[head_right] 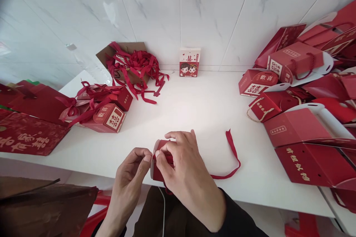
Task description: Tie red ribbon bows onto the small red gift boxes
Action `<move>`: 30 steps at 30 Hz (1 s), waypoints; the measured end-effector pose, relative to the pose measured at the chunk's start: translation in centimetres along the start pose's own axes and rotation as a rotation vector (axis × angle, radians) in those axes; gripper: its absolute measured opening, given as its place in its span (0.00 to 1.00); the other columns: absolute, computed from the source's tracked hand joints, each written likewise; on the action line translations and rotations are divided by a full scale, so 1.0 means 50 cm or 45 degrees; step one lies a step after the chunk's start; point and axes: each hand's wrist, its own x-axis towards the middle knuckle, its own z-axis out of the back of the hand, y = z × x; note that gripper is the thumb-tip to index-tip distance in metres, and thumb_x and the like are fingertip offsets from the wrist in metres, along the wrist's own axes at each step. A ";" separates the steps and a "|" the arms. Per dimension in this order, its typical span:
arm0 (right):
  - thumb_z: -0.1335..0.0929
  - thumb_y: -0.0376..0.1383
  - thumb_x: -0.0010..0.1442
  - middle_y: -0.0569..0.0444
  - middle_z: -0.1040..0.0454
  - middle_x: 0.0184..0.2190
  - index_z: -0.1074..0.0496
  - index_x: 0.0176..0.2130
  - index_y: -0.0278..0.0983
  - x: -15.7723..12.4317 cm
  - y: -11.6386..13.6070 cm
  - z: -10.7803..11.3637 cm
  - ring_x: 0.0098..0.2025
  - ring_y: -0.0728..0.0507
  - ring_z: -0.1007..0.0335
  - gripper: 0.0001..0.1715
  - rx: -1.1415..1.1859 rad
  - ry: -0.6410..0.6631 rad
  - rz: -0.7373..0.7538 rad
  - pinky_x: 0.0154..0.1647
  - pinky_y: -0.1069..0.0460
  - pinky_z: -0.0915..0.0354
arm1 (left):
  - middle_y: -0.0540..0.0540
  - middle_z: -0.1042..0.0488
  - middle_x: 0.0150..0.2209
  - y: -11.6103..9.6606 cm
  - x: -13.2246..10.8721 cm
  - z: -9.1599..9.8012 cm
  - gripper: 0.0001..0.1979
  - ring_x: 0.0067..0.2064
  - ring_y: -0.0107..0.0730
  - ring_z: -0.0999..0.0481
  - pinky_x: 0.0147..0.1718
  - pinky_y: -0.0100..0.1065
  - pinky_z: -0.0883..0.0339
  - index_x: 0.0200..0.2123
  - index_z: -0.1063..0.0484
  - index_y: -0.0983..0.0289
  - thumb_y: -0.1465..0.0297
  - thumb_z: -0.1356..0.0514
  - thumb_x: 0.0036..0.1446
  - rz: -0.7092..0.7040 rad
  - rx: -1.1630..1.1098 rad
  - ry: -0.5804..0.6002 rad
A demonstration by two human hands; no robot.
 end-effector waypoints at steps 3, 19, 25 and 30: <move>0.36 0.38 0.70 0.46 0.26 0.52 0.27 0.32 0.41 -0.004 -0.003 0.002 0.63 0.35 0.36 0.15 0.011 0.003 0.007 0.70 0.29 0.50 | 0.48 0.32 0.29 0.006 -0.002 0.000 0.15 0.31 0.29 0.34 0.32 0.29 0.36 0.33 0.32 0.61 0.57 0.42 0.67 0.040 -0.019 -0.044; 0.32 0.45 0.69 0.48 0.28 0.58 0.32 0.59 0.47 -0.058 -0.061 0.045 0.62 0.34 0.33 0.20 -0.237 -0.109 0.159 0.69 0.26 0.46 | 0.50 0.26 0.30 0.049 0.054 0.115 0.03 0.30 0.30 0.23 0.35 0.36 0.23 0.31 0.36 0.61 0.74 0.44 0.54 0.403 -0.782 -0.951; 0.35 0.53 0.69 0.53 0.22 0.35 0.26 0.42 0.46 -0.155 -0.119 0.074 0.38 0.40 0.21 0.16 0.008 -0.420 -0.414 0.32 0.51 0.26 | 0.49 0.25 0.32 0.088 -0.041 0.106 0.07 0.29 0.30 0.28 0.25 0.29 0.34 0.31 0.28 0.59 0.63 0.39 0.59 0.270 -0.150 -0.810; 0.38 0.55 0.70 0.57 0.26 0.27 0.33 0.60 0.44 -0.161 -0.118 0.034 0.30 0.43 0.28 0.27 0.328 -0.121 -0.580 0.28 0.52 0.31 | 0.58 0.21 0.53 0.067 -0.081 0.023 0.21 0.54 0.49 0.23 0.50 0.44 0.28 0.48 0.19 0.55 0.49 0.44 0.65 0.415 0.063 -0.295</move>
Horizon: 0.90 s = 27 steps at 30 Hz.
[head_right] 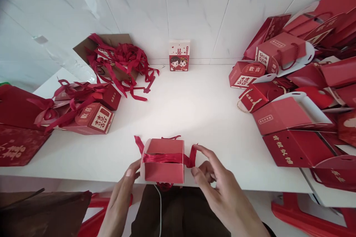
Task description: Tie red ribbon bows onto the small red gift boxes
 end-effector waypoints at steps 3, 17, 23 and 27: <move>0.38 0.53 0.71 0.56 0.25 0.29 0.26 0.47 0.42 0.013 0.019 -0.017 0.30 0.44 0.30 0.21 0.080 0.122 0.055 0.27 0.53 0.31 | 0.56 0.30 0.65 -0.027 0.003 -0.031 0.23 0.70 0.52 0.39 0.65 0.50 0.40 0.59 0.26 0.51 0.51 0.42 0.66 -0.215 -0.037 0.034; 0.36 0.50 0.72 0.50 0.20 0.46 0.30 0.44 0.43 0.004 0.025 -0.062 0.44 0.42 0.22 0.15 0.222 -0.314 0.285 0.33 0.55 0.25 | 0.59 0.32 0.53 -0.055 0.057 -0.071 0.21 0.55 0.39 0.29 0.53 0.41 0.30 0.59 0.33 0.59 0.78 0.43 0.65 -1.240 0.557 0.148; 0.39 0.53 0.73 0.51 0.19 0.49 0.35 0.47 0.46 0.003 0.008 -0.063 0.50 0.41 0.22 0.15 0.486 -0.275 0.215 0.51 0.49 0.25 | 0.61 0.30 0.49 -0.088 0.041 -0.067 0.04 0.47 0.46 0.32 0.43 0.47 0.29 0.38 0.28 0.62 0.74 0.42 0.62 -1.240 0.940 0.397; 0.38 0.54 0.72 0.51 0.20 0.50 0.35 0.48 0.46 0.000 0.006 -0.062 0.50 0.40 0.21 0.16 0.536 -0.294 0.139 0.46 0.49 0.24 | 0.59 0.32 0.58 -0.090 0.038 -0.066 0.10 0.56 0.45 0.33 0.54 0.49 0.32 0.44 0.26 0.60 0.74 0.46 0.68 -1.160 0.867 0.484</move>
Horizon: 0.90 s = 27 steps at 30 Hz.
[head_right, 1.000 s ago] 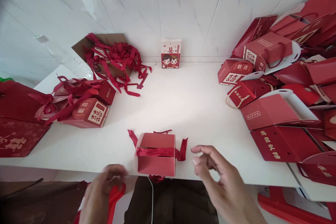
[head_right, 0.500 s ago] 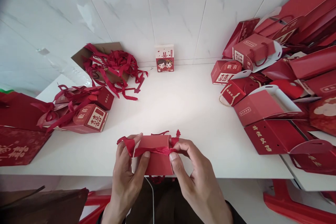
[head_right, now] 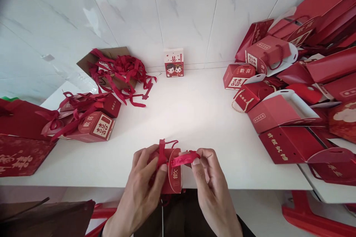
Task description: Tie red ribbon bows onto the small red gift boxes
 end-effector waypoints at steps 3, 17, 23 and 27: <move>0.36 0.53 0.72 0.50 0.20 0.50 0.34 0.46 0.46 -0.003 0.008 0.003 0.54 0.40 0.23 0.15 0.004 -0.022 0.042 0.45 0.50 0.24 | 0.56 0.37 0.64 0.001 -0.010 -0.002 0.16 0.64 0.41 0.37 0.58 0.44 0.33 0.55 0.28 0.54 0.73 0.50 0.72 0.112 -0.183 -0.132; 0.33 0.49 0.71 0.53 0.20 0.47 0.34 0.44 0.45 0.022 0.061 -0.034 0.46 0.45 0.22 0.12 0.132 0.208 0.121 0.41 0.55 0.25 | 0.55 0.37 0.53 -0.019 0.013 -0.035 0.21 0.55 0.34 0.32 0.48 0.33 0.29 0.60 0.27 0.47 0.73 0.43 0.69 0.095 -0.201 -0.755; 0.34 0.49 0.72 0.56 0.20 0.48 0.35 0.44 0.46 0.027 0.060 -0.034 0.38 0.49 0.23 0.11 0.174 0.222 0.097 0.37 0.56 0.26 | 0.54 0.35 0.46 -0.006 0.025 -0.025 0.23 0.53 0.33 0.32 0.48 0.32 0.31 0.58 0.25 0.46 0.76 0.38 0.65 0.090 -0.044 -1.111; 0.35 0.49 0.73 0.55 0.21 0.46 0.35 0.44 0.45 0.031 0.062 -0.035 0.37 0.49 0.24 0.12 0.160 0.216 0.102 0.36 0.56 0.26 | 0.50 0.29 0.37 -0.005 0.019 -0.022 0.17 0.36 0.26 0.28 0.36 0.28 0.30 0.57 0.24 0.51 0.71 0.41 0.68 0.194 -0.288 -0.897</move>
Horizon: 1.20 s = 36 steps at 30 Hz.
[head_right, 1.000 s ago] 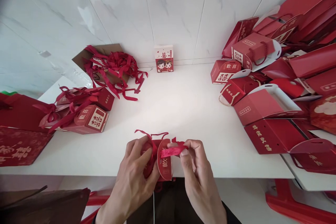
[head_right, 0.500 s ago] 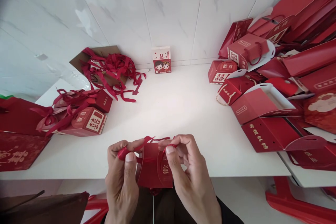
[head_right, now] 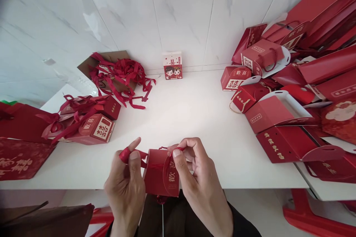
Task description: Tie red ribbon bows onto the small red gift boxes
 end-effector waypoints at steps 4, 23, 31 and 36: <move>0.35 0.49 0.73 0.56 0.22 0.42 0.36 0.45 0.45 0.005 0.007 -0.002 0.40 0.47 0.24 0.12 -0.077 0.042 -0.021 0.36 0.56 0.27 | 0.51 0.23 0.30 -0.007 -0.002 -0.006 0.14 0.33 0.29 0.23 0.36 0.31 0.27 0.51 0.20 0.58 0.64 0.43 0.70 0.191 -0.268 0.336; 0.38 0.40 0.75 0.55 0.26 0.59 0.44 0.69 0.46 0.073 0.061 0.043 0.61 0.45 0.30 0.27 -0.880 0.633 0.601 0.77 0.38 0.59 | 0.49 0.34 0.26 -0.037 0.028 0.003 0.22 0.28 0.28 0.39 0.28 0.31 0.37 0.25 0.36 0.60 0.55 0.47 0.70 0.495 -0.428 0.863; 0.36 0.35 0.73 0.52 0.20 0.48 0.30 0.58 0.44 0.093 0.057 0.052 0.51 0.41 0.24 0.16 -1.032 0.501 0.799 0.68 0.35 0.40 | 0.50 0.33 0.22 -0.048 0.061 0.011 0.29 0.25 0.28 0.34 0.26 0.31 0.37 0.20 0.37 0.61 0.51 0.50 0.70 0.654 -0.489 1.018; 0.36 0.41 0.73 0.55 0.20 0.36 0.24 0.45 0.45 0.058 0.084 0.058 0.36 0.44 0.23 0.10 -0.812 0.396 0.419 0.37 0.51 0.27 | 0.52 0.24 0.29 -0.038 0.074 0.016 0.23 0.30 0.30 0.28 0.31 0.31 0.34 0.31 0.24 0.62 0.55 0.49 0.71 0.582 -0.518 1.064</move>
